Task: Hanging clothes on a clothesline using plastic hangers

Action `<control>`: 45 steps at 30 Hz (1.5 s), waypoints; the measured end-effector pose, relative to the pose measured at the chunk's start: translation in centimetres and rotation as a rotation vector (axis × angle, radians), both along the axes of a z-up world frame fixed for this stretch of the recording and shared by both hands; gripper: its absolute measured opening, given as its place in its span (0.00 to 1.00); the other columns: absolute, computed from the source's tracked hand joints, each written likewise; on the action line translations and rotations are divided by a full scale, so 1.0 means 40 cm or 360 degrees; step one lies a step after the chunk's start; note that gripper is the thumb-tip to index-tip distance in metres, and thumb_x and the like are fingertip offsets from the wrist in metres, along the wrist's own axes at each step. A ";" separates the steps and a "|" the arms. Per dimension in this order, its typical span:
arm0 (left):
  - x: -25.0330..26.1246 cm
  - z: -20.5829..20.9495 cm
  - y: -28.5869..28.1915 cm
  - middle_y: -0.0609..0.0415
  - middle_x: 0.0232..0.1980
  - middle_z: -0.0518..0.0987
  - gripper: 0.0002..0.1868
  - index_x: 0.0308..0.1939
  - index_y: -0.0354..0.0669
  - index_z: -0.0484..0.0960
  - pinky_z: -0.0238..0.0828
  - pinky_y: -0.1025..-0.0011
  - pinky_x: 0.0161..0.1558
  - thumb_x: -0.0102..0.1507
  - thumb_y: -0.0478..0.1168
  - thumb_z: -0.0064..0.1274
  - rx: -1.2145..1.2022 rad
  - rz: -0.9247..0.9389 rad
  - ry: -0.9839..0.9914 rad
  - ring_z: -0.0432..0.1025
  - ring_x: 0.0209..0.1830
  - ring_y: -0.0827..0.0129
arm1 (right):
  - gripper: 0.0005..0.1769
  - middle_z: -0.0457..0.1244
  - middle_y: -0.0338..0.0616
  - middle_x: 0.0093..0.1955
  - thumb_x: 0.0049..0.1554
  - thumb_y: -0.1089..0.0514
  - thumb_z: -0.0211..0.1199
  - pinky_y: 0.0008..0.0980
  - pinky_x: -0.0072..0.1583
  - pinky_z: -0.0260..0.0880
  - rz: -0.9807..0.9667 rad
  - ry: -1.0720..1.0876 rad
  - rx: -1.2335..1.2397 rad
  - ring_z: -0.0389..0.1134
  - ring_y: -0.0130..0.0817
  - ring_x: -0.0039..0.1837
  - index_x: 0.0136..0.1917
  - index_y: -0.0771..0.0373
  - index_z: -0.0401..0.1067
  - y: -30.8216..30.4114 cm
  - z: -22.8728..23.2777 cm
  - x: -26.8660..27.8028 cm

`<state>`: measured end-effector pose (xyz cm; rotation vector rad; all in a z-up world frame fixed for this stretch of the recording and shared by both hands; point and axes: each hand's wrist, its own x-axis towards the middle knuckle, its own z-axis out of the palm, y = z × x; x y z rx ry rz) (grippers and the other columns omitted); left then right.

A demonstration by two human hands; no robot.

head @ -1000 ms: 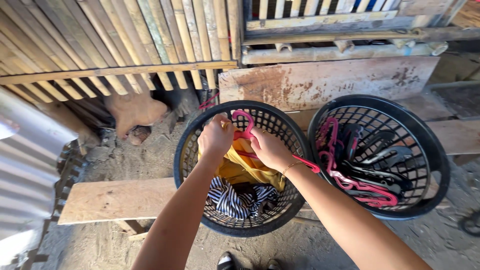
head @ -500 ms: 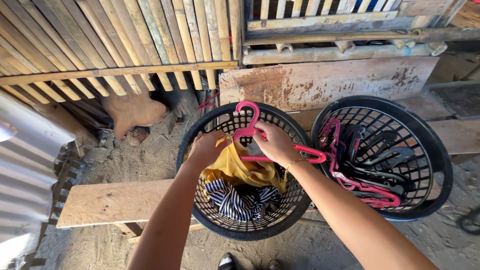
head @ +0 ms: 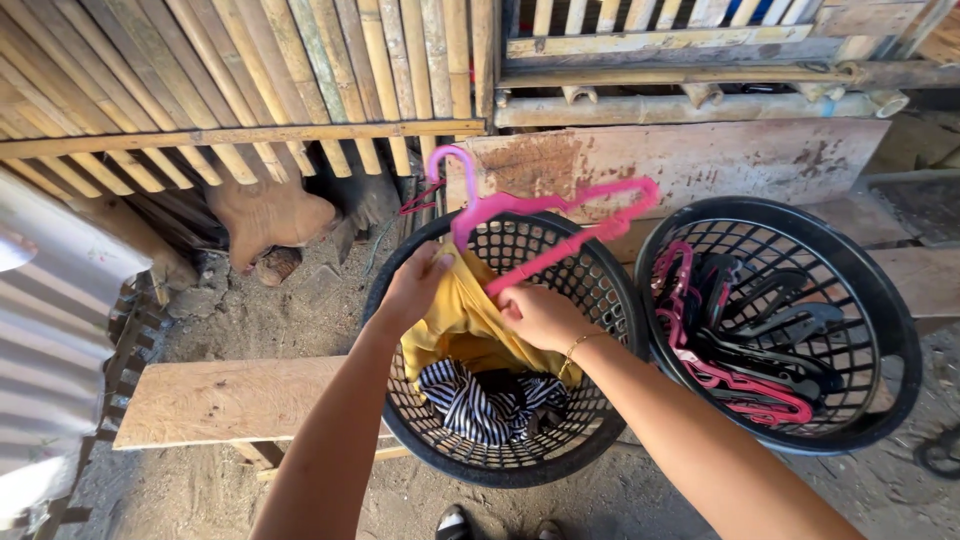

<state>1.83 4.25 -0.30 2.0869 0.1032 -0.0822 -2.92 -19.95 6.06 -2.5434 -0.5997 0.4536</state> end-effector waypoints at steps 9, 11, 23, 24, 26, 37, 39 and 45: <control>-0.110 0.249 -0.065 0.60 0.38 0.83 0.15 0.42 0.52 0.88 0.76 0.70 0.47 0.58 0.54 0.69 -0.0866 0.0004 0.0144 0.76 0.40 0.74 | 0.39 0.57 0.59 0.72 0.56 0.65 0.58 0.57 0.73 0.57 -0.0125 -0.0160 0.0755 0.54 0.64 0.76 0.79 0.53 0.55 0.029 0.024 0.040; -0.099 0.251 -0.062 0.60 0.36 0.83 0.15 0.40 0.52 0.88 0.76 0.73 0.44 0.57 0.54 0.70 -0.0860 -0.0025 0.0150 0.76 0.37 0.75 | 0.31 0.61 0.58 0.66 0.56 0.62 0.62 0.55 0.70 0.61 -0.0091 -0.0041 0.0840 0.60 0.60 0.71 0.72 0.57 0.60 0.049 -0.031 0.070; 0.013 0.093 0.160 0.62 0.28 0.78 0.11 0.36 0.50 0.87 0.70 0.75 0.40 0.62 0.50 0.68 -0.0422 -0.0237 -0.0120 0.71 0.30 0.76 | 0.27 0.72 0.48 0.51 0.48 0.45 0.71 0.44 0.57 0.75 -0.0503 0.0066 -0.0067 0.74 0.50 0.57 0.59 0.55 0.78 -0.147 -0.122 0.159; 0.017 0.086 0.175 0.62 0.27 0.78 0.11 0.36 0.49 0.87 0.69 0.75 0.39 0.63 0.50 0.67 -0.0324 -0.0299 -0.0139 0.70 0.29 0.75 | 0.29 0.72 0.48 0.56 0.47 0.42 0.73 0.44 0.60 0.74 -0.0580 0.0044 -0.0065 0.72 0.51 0.62 0.60 0.52 0.78 -0.175 -0.135 0.177; -0.009 0.136 0.172 0.63 0.26 0.78 0.10 0.35 0.50 0.86 0.68 0.76 0.39 0.63 0.50 0.66 -0.0278 -0.0317 -0.0139 0.70 0.29 0.76 | 0.30 0.72 0.46 0.56 0.44 0.40 0.75 0.44 0.60 0.73 -0.0648 0.0082 0.0064 0.72 0.49 0.62 0.58 0.48 0.79 -0.204 -0.151 0.199; -0.052 0.200 0.148 0.50 0.33 0.79 0.13 0.45 0.47 0.84 0.70 0.63 0.49 0.66 0.51 0.59 0.0092 -0.0476 -0.0127 0.74 0.40 0.61 | 0.24 0.64 0.36 0.50 0.51 0.59 0.73 0.36 0.57 0.77 -0.1296 0.0743 0.1234 0.69 0.32 0.48 0.60 0.56 0.69 -0.265 -0.032 0.174; -0.057 0.210 0.143 0.51 0.34 0.79 0.12 0.44 0.50 0.84 0.70 0.62 0.49 0.67 0.52 0.58 0.0137 -0.0482 -0.0107 0.75 0.40 0.59 | 0.21 0.64 0.46 0.55 0.54 0.64 0.71 0.45 0.62 0.75 -0.1382 0.0896 0.1500 0.69 0.43 0.58 0.56 0.60 0.64 -0.270 -0.010 0.165; -0.059 0.288 0.084 0.44 0.42 0.84 0.14 0.51 0.54 0.83 0.69 0.55 0.57 0.68 0.55 0.54 0.0284 -0.0535 -0.0058 0.77 0.53 0.43 | 0.21 0.59 0.39 0.42 0.55 0.59 0.71 0.23 0.44 0.75 -0.1573 0.0809 0.1625 0.67 0.31 0.43 0.56 0.51 0.63 -0.315 -0.077 0.208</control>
